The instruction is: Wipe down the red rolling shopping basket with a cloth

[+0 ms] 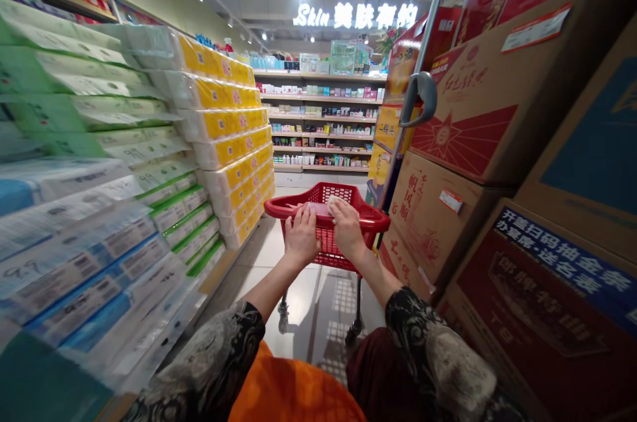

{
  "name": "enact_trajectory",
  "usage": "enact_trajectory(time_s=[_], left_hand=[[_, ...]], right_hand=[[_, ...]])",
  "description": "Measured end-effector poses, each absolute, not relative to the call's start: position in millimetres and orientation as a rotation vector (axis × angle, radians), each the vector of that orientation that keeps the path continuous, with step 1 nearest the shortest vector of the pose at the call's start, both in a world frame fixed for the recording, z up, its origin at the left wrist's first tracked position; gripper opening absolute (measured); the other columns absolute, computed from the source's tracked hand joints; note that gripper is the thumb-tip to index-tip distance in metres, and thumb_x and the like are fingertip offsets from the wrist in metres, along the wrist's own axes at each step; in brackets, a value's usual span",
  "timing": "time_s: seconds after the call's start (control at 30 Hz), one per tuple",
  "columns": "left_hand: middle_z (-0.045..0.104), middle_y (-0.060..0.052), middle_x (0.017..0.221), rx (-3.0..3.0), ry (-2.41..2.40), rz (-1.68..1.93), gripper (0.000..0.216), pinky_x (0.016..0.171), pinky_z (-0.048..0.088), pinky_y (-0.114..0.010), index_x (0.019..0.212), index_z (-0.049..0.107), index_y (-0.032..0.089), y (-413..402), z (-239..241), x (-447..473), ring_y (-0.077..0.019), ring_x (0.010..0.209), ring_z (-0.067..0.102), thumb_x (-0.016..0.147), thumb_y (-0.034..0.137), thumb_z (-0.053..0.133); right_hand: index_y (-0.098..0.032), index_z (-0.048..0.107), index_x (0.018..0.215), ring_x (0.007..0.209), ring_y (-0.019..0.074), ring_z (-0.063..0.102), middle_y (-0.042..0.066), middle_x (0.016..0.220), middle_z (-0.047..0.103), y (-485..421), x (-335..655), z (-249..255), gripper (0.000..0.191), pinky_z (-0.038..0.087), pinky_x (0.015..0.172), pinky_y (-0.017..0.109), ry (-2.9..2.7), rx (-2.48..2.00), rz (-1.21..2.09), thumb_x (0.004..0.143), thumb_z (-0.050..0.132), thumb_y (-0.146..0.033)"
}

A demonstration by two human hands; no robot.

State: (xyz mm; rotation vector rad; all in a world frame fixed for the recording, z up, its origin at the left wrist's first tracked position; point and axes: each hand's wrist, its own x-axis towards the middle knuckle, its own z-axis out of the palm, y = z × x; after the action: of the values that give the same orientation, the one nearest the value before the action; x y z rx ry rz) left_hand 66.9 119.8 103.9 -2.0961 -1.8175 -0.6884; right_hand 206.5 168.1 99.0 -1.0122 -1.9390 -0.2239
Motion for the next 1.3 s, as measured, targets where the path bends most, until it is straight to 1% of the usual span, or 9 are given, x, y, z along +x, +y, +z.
enact_trajectory(time_s=[0.13,0.33,0.43,0.57,0.8,0.93,1.03,1.13,1.3], left_hand=[[0.035,-0.013,0.144,-2.083,-1.851,-0.696,0.064,0.106,0.026,-0.048,0.134,0.038,0.016,128,115,47,-0.0273,0.132,0.031,0.073,0.030,0.050],[0.041,-0.013,0.140,-2.101,-1.996,-0.488,0.064,0.107,0.016,-0.059,0.132,0.039,0.018,138,120,12,-0.0293,0.131,0.033,0.069,0.025,0.052],[0.041,-0.015,0.140,-2.079,-1.967,-0.477,0.064,0.106,0.019,-0.058,0.132,0.039,0.016,134,116,15,-0.0287,0.131,0.031,0.069,0.023,0.051],[0.042,-0.016,0.139,-2.037,-1.924,-0.456,0.061,0.105,0.022,-0.057,0.132,0.039,0.014,127,112,22,-0.0283,0.130,0.033,0.073,0.020,0.047],[0.043,-0.013,0.139,-2.051,-1.871,-0.376,0.058,0.101,0.028,-0.054,0.135,0.037,0.017,115,115,16,-0.0259,0.128,0.037,0.077,0.017,0.040],[0.035,-0.013,0.144,-2.038,-1.908,-0.346,0.063,0.107,0.019,-0.056,0.138,0.033,0.013,109,112,24,-0.0265,0.133,0.029,0.075,0.017,0.041],[0.028,-0.012,0.147,-2.048,-1.949,-0.296,0.067,0.108,0.011,-0.058,0.139,0.029,0.011,107,113,33,-0.0273,0.137,0.021,0.074,0.019,0.042],[0.025,-0.012,0.148,-2.042,-1.988,-0.301,0.070,0.109,0.011,-0.058,0.140,0.027,0.011,106,114,37,-0.0266,0.138,0.017,0.074,0.023,0.044],[0.025,-0.013,0.148,-2.044,-1.976,-0.353,0.071,0.109,0.009,-0.058,0.140,0.028,0.010,101,113,40,-0.0276,0.138,0.017,0.073,0.025,0.046]], right_hand=[[-0.017,0.057,0.120,0.128,0.0207,0.036,0.010,0.131,0.051,160,205,96,0.047,0.027,0.107,0.044,-2.029,-0.928,-0.252,0.079,0.038,-0.004],[-0.016,0.059,0.116,0.127,0.0241,0.037,0.011,0.128,0.053,160,254,85,0.048,0.027,0.105,0.050,-1.819,-1.057,-0.369,0.074,0.040,-0.004],[-0.011,0.057,0.119,0.127,0.0244,0.036,0.014,0.130,0.051,160,223,92,0.051,0.027,0.106,0.048,-1.867,-1.025,-0.329,0.072,0.039,-0.002],[-0.016,0.057,0.119,0.128,0.0223,0.034,0.010,0.129,0.052,153,178,105,0.049,0.027,0.107,0.045,-2.083,-0.868,-0.274,0.075,0.040,-0.003],[-0.016,0.057,0.119,0.126,0.0255,0.037,0.010,0.131,0.050,150,249,92,0.053,0.027,0.104,0.049,-1.914,-1.079,-0.386,0.070,0.040,-0.003],[-0.010,0.055,0.120,0.125,0.0252,0.038,0.014,0.130,0.051,146,240,99,0.052,0.030,0.104,0.044,-1.923,-1.072,-0.379,0.070,0.042,-0.005],[-0.010,0.055,0.122,0.126,0.0240,0.036,0.012,0.131,0.050,134,203,111,0.051,0.027,0.107,0.041,-2.082,-1.007,-0.348,0.072,0.043,-0.007],[-0.013,0.055,0.122,0.127,0.0240,0.035,0.010,0.132,0.050,125,195,116,0.049,0.026,0.107,0.041,-2.171,-1.001,-0.354,0.074,0.044,-0.009],[-0.010,0.055,0.121,0.125,0.0272,0.038,0.015,0.133,0.048,133,231,111,0.043,0.029,0.104,0.045,-1.915,-1.249,-0.395,0.081,0.043,-0.017]])
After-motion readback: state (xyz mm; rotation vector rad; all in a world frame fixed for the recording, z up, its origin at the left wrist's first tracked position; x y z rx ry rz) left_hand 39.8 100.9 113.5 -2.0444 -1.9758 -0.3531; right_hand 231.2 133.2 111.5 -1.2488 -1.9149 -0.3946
